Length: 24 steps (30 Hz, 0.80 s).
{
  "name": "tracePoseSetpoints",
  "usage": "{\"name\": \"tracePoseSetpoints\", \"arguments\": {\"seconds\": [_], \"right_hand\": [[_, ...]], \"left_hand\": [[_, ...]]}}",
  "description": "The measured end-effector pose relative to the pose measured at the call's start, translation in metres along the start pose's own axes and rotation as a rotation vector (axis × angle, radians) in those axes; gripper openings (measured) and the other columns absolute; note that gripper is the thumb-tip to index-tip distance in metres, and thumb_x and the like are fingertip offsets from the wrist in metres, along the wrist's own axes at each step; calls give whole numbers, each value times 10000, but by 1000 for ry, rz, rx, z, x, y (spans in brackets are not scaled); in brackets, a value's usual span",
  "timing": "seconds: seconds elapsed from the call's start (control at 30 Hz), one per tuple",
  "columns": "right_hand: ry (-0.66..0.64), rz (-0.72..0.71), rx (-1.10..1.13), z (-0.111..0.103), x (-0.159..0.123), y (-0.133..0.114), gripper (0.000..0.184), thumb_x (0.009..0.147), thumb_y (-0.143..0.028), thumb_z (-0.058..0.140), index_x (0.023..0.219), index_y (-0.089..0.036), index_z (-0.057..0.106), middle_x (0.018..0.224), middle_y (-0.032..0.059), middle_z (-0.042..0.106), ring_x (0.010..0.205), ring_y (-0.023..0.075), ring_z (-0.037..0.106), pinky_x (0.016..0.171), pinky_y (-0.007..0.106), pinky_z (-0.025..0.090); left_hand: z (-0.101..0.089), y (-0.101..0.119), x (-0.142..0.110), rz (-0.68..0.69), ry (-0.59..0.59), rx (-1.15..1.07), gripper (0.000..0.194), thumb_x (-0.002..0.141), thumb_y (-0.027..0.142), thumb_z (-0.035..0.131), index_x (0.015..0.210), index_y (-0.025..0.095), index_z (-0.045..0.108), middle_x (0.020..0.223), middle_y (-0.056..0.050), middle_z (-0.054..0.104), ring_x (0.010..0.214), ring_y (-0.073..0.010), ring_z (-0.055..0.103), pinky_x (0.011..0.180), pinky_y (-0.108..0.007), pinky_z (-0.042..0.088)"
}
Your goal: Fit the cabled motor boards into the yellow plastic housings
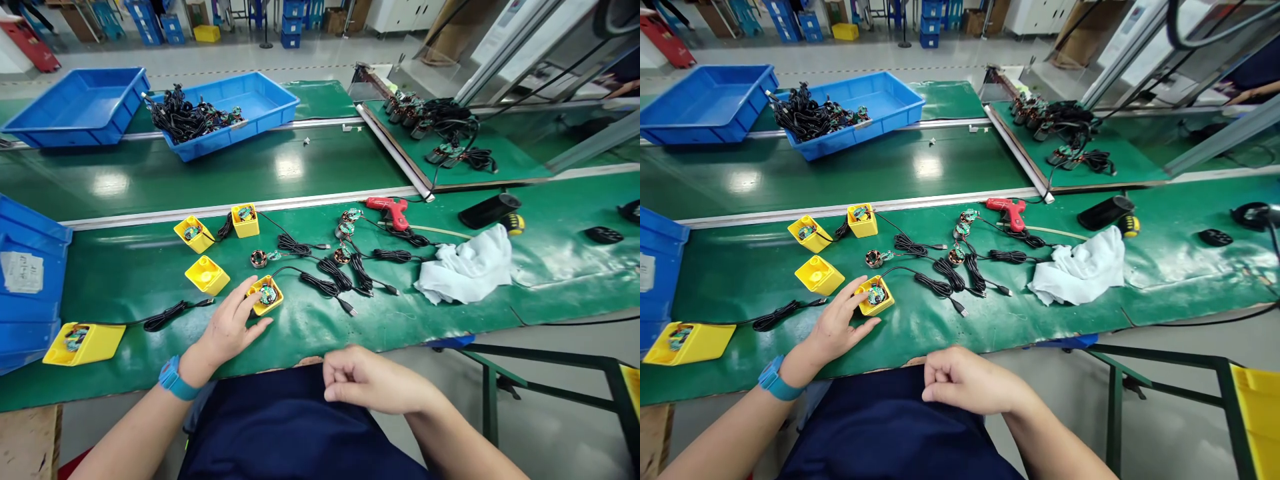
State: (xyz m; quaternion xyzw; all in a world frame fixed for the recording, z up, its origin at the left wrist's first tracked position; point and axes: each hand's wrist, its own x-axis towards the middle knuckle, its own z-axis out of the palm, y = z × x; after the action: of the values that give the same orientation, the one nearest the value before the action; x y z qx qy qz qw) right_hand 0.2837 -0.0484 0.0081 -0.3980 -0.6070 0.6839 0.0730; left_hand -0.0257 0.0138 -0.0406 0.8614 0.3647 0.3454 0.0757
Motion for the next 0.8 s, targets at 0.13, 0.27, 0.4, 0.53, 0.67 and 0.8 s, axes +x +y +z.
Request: {"name": "tracePoseSetpoints", "arguments": {"seconds": [0.13, 0.27, 0.4, 0.53, 0.67, 0.8], "right_hand": [[67, -59, 207, -10, -12, 4, 448, 876, -576, 748, 759, -172, 593, 587, -69, 442, 539, 77, 331, 520, 228, 267], [159, -223, 308, -21, -20, -5, 481, 853, -586, 777, 686, -178, 583, 589, -38, 479, 532, 84, 363, 514, 245, 284], [611, -181, 285, -26, -3, -15, 447, 872, -600, 756, 762, -193, 610, 646, -25, 520, 537, 95, 429, 503, 241, 356], [653, -60, 294, -11, 34, -16, 566, 820, -698, 746, 1047, -183, 687, 763, 24, 656, 555, 127, 569, 471, 241, 429], [371, 14, 458, 19, 70, -17, 710, 759, -800, 722, 1086, -171, 678, 948, 70, 729, 469, 80, 544, 386, 210, 370], [190, -3, 655, 34, 89, -27, 642, 763, -754, 764, 965, -151, 680, 803, 32, 715, 415, 39, 439, 369, 186, 241]], "left_hand": [[0, -1, -5, -57, 22, -48, 734, 910, 277, 777, 1516, 198, 372, 1537, -247, 513, 1428, -357, 550, 1114, -579, 558], [-3, -1, -9, -93, 91, -55, 728, 897, 294, 791, 1493, 185, 387, 1535, -250, 503, 1406, -355, 568, 1096, -576, 565], [-9, 7, -13, -115, 140, -23, 650, 900, 278, 782, 1441, 168, 439, 1545, -256, 477, 1418, -366, 548, 1079, -559, 573], [-14, 36, -26, -132, 221, 34, 511, 930, 284, 736, 1364, 142, 506, 1423, -242, 570, 1338, -353, 591, 1050, -560, 569], [-14, 75, -34, -39, 107, -97, 288, 999, 232, 613, 1265, 132, 562, 1102, -147, 699, 1023, -241, 690, 888, -400, 613], [-12, 98, -30, -24, -272, -220, 139, 1050, 159, 458, 1052, 178, 595, 843, -44, 678, 752, -177, 657, 737, -321, 582]]}}
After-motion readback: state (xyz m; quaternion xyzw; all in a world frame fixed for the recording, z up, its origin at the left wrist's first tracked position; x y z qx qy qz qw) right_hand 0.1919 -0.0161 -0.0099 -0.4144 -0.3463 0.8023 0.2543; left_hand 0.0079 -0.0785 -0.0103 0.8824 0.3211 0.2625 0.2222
